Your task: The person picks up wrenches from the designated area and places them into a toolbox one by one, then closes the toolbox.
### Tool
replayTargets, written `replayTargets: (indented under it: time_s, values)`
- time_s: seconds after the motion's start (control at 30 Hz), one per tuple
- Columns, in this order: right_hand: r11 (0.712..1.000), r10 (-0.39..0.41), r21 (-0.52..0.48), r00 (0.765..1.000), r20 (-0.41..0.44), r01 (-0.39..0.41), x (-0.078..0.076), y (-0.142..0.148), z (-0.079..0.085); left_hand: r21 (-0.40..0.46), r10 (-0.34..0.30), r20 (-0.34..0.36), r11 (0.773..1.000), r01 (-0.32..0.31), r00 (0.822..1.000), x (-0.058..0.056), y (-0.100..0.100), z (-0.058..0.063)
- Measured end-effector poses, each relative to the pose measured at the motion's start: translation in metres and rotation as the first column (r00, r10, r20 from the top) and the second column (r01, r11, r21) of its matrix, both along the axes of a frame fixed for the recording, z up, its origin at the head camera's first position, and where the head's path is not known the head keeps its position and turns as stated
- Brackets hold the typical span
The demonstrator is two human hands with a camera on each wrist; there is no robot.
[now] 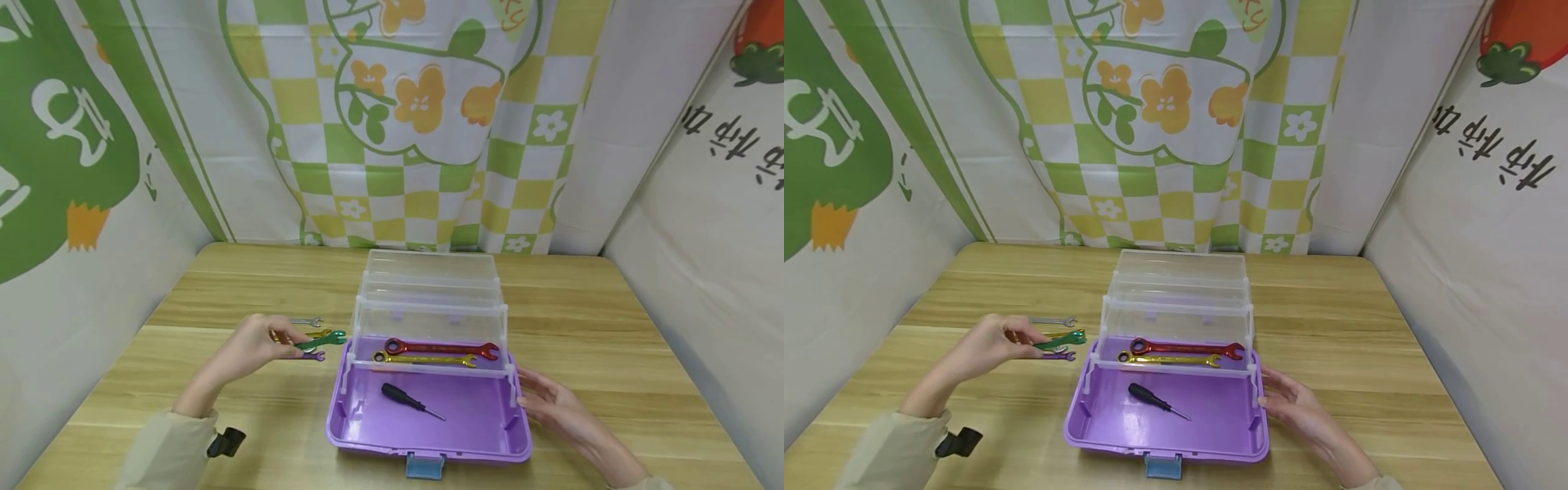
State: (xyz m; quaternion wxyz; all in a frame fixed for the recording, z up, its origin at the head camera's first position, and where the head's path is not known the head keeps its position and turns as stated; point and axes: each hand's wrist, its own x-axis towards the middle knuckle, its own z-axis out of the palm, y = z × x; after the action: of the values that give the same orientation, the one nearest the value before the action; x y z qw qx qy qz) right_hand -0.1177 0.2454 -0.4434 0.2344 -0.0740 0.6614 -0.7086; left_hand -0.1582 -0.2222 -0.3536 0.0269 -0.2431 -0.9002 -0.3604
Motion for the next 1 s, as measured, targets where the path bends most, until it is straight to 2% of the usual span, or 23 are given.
replayTargets:
  time_s: [0.43, 0.7, 0.83, 1.0]
  values:
    - [1.000, -0.011, 0.022, 1.000, 0.018, 0.010, 0.000, 0.000, 0.002, 0.005, -0.124, 0.036, 0.992, 0.124, 0.992, -0.020, 0.042, 0.026]
    - [1.000, -0.006, 0.023, 1.000, 0.010, 0.006, 0.000, 0.000, 0.002, 0.038, -0.216, 0.084, 0.976, 0.214, 0.973, -0.032, 0.074, 0.042]
    - [1.000, -0.003, 0.015, 1.000, -0.001, 0.003, 0.001, 0.000, 0.002, 0.033, -0.245, 0.072, 0.970, 0.243, 0.967, -0.037, 0.089, 0.047]
    - [1.000, -0.002, 0.006, 1.000, -0.009, 0.002, 0.001, 0.000, 0.001, 0.024, -0.296, 0.021, 0.955, 0.295, 0.955, -0.043, 0.107, 0.047]
